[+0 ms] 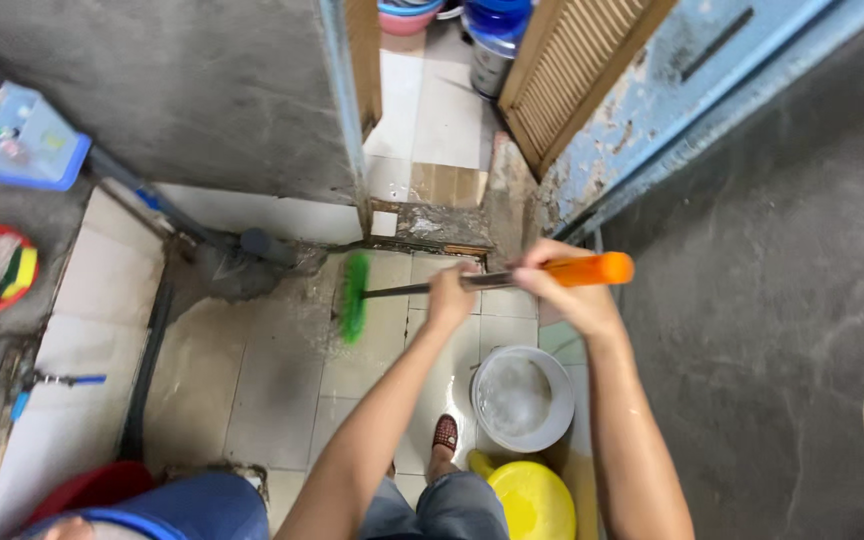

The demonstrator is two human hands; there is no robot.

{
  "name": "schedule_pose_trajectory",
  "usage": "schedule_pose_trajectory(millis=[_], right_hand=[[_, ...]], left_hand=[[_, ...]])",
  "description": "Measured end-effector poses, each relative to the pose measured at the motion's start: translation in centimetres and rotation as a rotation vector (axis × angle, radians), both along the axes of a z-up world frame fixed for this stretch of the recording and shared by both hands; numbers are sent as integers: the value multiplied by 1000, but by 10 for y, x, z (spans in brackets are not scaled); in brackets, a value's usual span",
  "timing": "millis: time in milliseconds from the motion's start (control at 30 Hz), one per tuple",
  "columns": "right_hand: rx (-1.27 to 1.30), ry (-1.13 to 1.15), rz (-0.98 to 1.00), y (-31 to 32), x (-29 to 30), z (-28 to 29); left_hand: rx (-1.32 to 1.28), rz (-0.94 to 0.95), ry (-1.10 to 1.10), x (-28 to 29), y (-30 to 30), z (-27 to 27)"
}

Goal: The person washes a red basin with a cloth, rinses it under a tap, and then scrubs the tiled bathroom floor with a green broom. The person also turns the tap on and off during the process.

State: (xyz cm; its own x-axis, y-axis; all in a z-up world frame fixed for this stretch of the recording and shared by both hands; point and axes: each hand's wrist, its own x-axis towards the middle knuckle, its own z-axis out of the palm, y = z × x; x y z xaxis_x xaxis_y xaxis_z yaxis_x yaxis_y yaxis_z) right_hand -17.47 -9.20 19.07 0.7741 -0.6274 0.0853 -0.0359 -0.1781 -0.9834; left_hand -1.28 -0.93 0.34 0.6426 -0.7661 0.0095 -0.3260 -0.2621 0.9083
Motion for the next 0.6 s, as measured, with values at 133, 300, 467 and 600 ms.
schedule_pose_trajectory(millis=[133, 300, 467, 600], right_hand=[[53, -191, 205, -10, 5, 38], [-10, 108, 245, 42, 92, -7], [-90, 6, 303, 124, 138, -71], [-111, -74, 359, 152, 153, -60]], left_hand=[[50, -98, 80, -18, -17, 6], [189, -105, 101, 25, 34, -29], [214, 66, -76, 87, 134, -90], [329, 220, -253, 108, 162, -87]])
